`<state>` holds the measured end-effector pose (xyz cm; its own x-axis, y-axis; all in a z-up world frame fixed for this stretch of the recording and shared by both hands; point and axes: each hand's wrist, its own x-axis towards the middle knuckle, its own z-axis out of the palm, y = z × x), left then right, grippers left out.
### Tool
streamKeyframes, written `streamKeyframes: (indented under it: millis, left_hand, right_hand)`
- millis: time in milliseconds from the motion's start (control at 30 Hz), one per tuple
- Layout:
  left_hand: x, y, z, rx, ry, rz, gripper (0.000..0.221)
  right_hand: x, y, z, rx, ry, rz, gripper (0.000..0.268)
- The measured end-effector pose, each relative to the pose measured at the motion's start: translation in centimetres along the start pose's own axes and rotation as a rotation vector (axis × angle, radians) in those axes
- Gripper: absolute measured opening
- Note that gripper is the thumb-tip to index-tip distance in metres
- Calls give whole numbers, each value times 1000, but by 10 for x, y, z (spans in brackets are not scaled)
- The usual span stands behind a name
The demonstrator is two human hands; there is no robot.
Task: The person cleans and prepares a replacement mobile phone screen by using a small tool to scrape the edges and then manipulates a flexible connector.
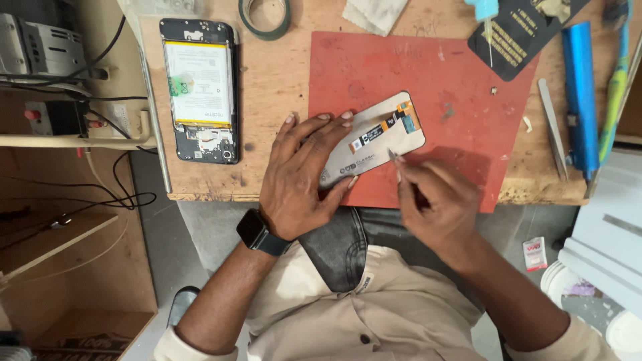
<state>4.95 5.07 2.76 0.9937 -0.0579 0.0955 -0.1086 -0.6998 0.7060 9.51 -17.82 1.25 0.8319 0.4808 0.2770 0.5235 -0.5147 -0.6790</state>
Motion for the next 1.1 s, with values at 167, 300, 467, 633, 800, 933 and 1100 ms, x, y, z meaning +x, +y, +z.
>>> streamKeyframes:
  millis: [167,300,467,633,800,933,1100]
  left_hand:
    - [-9,-6,6,-6,-13,-5,71]
    - [-11,-7,9,-12,-5,-5,71]
    - [-9,16,-15,147,-6,47,52]
    - [-80,52,-66,-490,-204,53,24]
    - [-127,58,-40,-922,-577,-94,29]
    - [-129,50,-42,-869,-532,-195,35]
    - [-115,56,-48,-783,-482,-201,42]
  right_hand:
    - [-5,4,0,36,-22,90,8]
    - [-14,10,1,-101,-18,153,7]
    - [-10,7,1,-90,-3,7,7]
    - [-5,0,-4,-70,-10,153,9]
    - [-11,3,-1,-42,-29,83,13]
    - [-14,3,10,-129,-100,-15,13]
    - [-9,-2,5,-44,-59,227,13]
